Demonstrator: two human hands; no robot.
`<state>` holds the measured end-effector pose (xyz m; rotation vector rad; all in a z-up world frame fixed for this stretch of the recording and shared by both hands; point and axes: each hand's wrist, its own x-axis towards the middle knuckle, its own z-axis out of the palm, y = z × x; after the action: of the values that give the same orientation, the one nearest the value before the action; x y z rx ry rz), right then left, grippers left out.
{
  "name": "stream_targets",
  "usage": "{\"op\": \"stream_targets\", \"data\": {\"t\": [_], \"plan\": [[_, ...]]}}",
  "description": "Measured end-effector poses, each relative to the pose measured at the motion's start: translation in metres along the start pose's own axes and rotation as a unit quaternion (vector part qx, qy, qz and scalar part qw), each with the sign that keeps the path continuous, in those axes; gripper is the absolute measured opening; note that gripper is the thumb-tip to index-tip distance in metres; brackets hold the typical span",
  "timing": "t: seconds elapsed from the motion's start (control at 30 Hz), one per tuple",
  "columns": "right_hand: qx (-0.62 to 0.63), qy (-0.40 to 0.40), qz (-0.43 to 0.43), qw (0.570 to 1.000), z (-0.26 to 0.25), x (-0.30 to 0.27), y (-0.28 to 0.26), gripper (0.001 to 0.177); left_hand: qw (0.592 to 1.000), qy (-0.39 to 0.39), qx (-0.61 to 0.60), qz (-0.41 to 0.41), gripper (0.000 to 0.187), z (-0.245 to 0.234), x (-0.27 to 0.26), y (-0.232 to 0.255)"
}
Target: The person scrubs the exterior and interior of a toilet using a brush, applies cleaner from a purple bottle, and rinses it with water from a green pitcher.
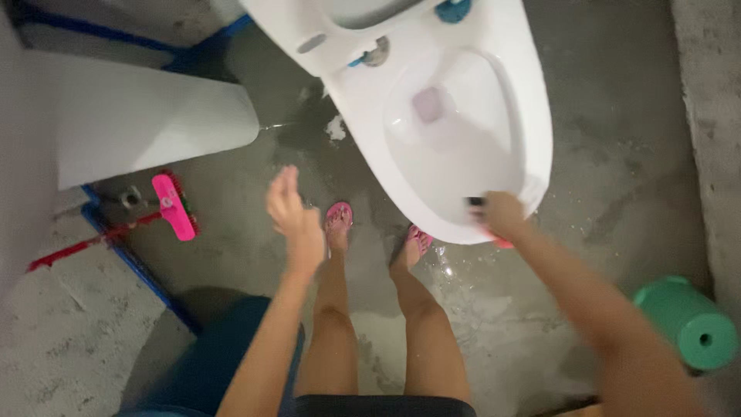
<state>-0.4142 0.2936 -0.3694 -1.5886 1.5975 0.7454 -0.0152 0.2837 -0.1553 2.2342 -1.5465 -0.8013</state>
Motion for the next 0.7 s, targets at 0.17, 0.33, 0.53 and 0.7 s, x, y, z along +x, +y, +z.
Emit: {"op": "stream_targets", "data": {"t": [0.17, 0.33, 0.53, 0.7], "plan": [[0.183, 0.071, -0.125, 0.972, -0.008, 0.093, -0.114, 0.066, 0.999, 0.027, -0.012, 0.045, 0.078, -0.002, 0.008, 0.010], [0.373, 0.070, -0.073, 0.922, -0.032, 0.121, -0.162, 0.048, 0.999, -0.007, 0.006, 0.054, 0.076, 0.040, -0.010, 0.008], [0.160, 0.024, -0.019, 0.987, 0.018, -0.021, -0.020, 0.046, 0.998, -0.055, -0.014, 0.012, 0.073, 0.032, -0.031, 0.017], [-0.090, 0.134, -0.001, 0.987, -0.059, 0.011, 0.024, 0.031, 0.998, -0.030, -0.027, 0.038, 0.074, 0.025, -0.033, 0.008]]}}
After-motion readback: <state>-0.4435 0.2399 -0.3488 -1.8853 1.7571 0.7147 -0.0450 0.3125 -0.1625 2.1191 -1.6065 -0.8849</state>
